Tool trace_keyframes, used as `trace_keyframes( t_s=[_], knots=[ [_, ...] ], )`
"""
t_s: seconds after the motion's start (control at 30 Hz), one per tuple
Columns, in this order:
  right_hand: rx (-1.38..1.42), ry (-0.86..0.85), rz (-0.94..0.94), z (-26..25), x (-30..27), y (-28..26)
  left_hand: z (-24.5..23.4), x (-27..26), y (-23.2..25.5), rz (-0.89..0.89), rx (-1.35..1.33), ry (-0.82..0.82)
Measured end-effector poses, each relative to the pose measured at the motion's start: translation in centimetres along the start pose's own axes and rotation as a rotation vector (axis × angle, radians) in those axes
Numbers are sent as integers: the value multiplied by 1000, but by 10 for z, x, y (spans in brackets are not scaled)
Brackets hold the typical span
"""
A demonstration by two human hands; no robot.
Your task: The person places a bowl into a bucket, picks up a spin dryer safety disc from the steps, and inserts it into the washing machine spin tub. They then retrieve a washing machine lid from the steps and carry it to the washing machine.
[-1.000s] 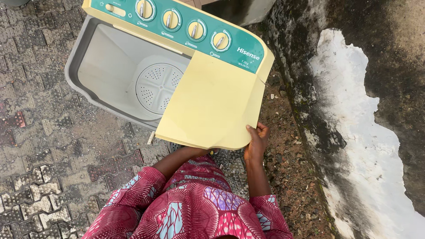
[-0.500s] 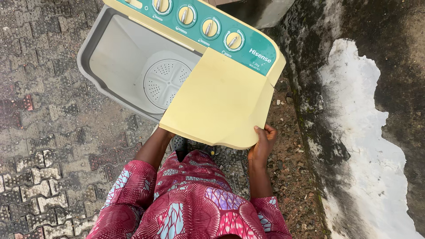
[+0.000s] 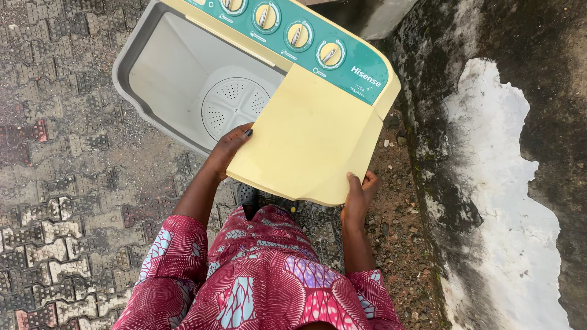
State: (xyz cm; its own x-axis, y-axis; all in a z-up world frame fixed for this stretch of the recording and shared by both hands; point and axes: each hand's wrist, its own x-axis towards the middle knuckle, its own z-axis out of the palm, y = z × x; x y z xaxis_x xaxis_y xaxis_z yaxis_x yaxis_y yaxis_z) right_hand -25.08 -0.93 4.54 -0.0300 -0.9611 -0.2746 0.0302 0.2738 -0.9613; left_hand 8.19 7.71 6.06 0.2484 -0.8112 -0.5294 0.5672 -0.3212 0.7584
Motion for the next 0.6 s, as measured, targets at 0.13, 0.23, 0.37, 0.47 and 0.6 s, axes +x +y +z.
trace_keyframes(
  t_s=[0.13, 0.23, 0.37, 0.47, 0.6],
  knots=[
    [-69, -20, -35, 4, -3, 0, 8, -11, 14, 80, 350, -85],
    [-154, -31, 3, 9, -5, -2, 20, -9, 12, 113, 711, -13],
    [-298, -83, 61, 14, -9, -8, 21, -8, -6, 66, 975, 103],
    [-666, -115, -96, 18, -6, -10, 16, 4, -22, 220, 1192, 80],
    [-802, -179, -97, 48, -8, -6, 19, -2, -37, 373, 1201, 107]
  ],
)
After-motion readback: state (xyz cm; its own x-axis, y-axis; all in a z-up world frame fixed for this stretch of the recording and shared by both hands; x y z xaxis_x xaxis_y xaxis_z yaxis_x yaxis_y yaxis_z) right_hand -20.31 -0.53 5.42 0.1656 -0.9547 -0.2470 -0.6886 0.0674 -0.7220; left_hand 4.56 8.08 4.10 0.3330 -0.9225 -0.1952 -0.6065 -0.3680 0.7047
